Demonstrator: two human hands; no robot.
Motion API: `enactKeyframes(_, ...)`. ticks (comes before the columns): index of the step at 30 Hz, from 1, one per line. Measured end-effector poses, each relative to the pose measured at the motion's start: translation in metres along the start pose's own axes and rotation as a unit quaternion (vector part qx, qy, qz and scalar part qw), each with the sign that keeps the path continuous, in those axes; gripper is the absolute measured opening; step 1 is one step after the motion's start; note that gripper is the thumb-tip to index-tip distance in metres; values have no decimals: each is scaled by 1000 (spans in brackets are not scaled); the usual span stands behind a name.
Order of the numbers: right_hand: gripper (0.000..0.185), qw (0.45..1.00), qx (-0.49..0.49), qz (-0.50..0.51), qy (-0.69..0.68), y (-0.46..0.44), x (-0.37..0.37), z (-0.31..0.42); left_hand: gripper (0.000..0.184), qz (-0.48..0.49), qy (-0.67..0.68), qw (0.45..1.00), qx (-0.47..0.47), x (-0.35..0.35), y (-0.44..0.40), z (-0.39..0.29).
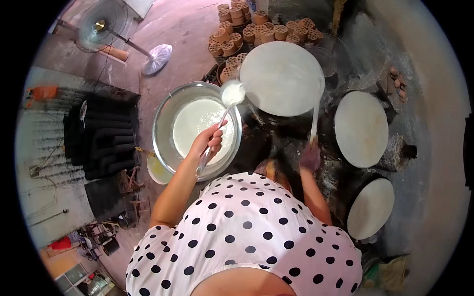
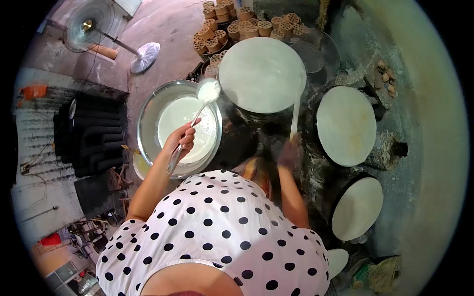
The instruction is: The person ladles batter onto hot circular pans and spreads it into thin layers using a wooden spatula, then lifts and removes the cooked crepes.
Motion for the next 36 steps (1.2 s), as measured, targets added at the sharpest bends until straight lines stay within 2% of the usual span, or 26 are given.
enactKeyframes(1, 40, 973, -96, -14, 208, 34, 22, -33, 30, 3, 92, 995, -25, -13, 11, 1)
enactKeyframes(2, 43, 894, -186, -33, 405, 54, 52, -60, 30, 6, 95, 995, -21, -22, 23, 1)
enactKeyframes(5, 45, 915, -247, 61, 312, 48, 11, -6, 33, 61, 181, 981, 22, -33, 66, 12)
enactKeyframes(6, 44, 951, -193, 32, 240, 24, 16, -1, 35, -16, -23, 995, 93, -29, 85, 14)
enactKeyframes(7, 44, 977, -143, -5, 159, 1, 21, 5, 37, -89, -225, 957, 159, -27, 98, 13)
enactKeyframes(8, 45, 998, -41, 22, 32, -31, 4, 37, 40, -106, -282, 941, 157, -34, 100, 18)
enactKeyframes(9, 45, 997, -45, 37, 43, -55, 15, 47, 40, -102, -280, 941, 159, -40, 97, 23)
enactKeyframes(10, 43, 983, -167, 16, 72, -76, 44, 51, 39, -84, -228, 962, 125, -48, 93, 29)
enactKeyframes(11, 42, 957, -194, 151, 151, -76, 29, 95, 38, -62, -180, 977, 92, -56, 87, 33)
enactKeyframes(13, 45, 915, -288, 201, 198, -61, 34, 135, 37, -39, -129, 990, 52, -73, 77, 38)
enactKeyframes(14, 44, 916, -334, 162, 151, -47, 34, 143, 36, -55, -130, 989, 29, -79, 75, 41)
enactKeyframes(16, 23, 935, -295, 23, 196, -22, 79, 133, 35, -63, -157, 986, -1, -89, 73, 46)
enactKeyframes(18, 20, 906, -357, 63, 217, 23, 76, 126, 35, -42, -212, 976, -19, -99, 71, 46)
enactKeyframes(19, 30, 865, -351, 149, 326, 53, 54, 128, 36, -39, -245, 968, -27, -99, 69, 42)
enactKeyframes(20, 38, 900, -337, 203, 189, 80, 18, 124, 37, -32, -315, 948, -37, -95, 71, 40)
enactKeyframes(21, 46, 939, -288, 179, 61, 103, 6, 101, 37, -18, -323, 945, -55, -88, 77, 36)
enactKeyframes(23, 47, 980, -191, 38, -31, 149, 15, 30, 39, 85, -416, 901, -88, -70, 87, 29)
enactKeyframes(25, 43, 992, 42, 105, 64, 184, -36, -7, 41, 148, -419, 888, -118, -49, 92, 36)
enactKeyframes(27, 40, 984, 70, 56, 155, 219, -52, -73, 40, 170, -254, 931, -201, -34, 92, 67)
enactKeyframes(29, 34, 994, 94, 34, 31, 250, -48, -179, 36, 134, -241, 921, -275, -11, 57, 116)
enactKeyframes(30, 33, 995, 96, 24, -12, 255, -52, -214, 37, 172, -210, 916, -296, -2, 53, 123)
enactKeyframes(32, 41, 958, 278, 3, 71, 244, -74, -244, 37, 208, -180, 910, -311, 21, 48, 131)
enactKeyframes(33, 41, 959, 274, 7, 66, 228, -87, -247, 38, 240, -320, 888, -229, 36, 50, 128)
enactKeyframes(34, 43, 926, 368, 0, -87, 209, -107, -246, 39, 259, -452, 842, -141, 47, 49, 127)
enactKeyframes(35, 46, 861, 451, -1, -234, 189, -114, -250, 39, 248, -452, 846, -136, 56, 42, 135)
enactKeyframes(36, 41, 853, 460, -6, -247, 159, -114, -262, 40, 232, -468, 839, -153, 69, 30, 149)
Point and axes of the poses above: each hand's wrist, its own y-axis away from the middle knuckle, its own x-axis out of the palm, z = x × y, the point moved 3 cm from there along -y, towards the middle knuckle, and after that the axes turned 4 degrees about y, right-handed, at the moved point
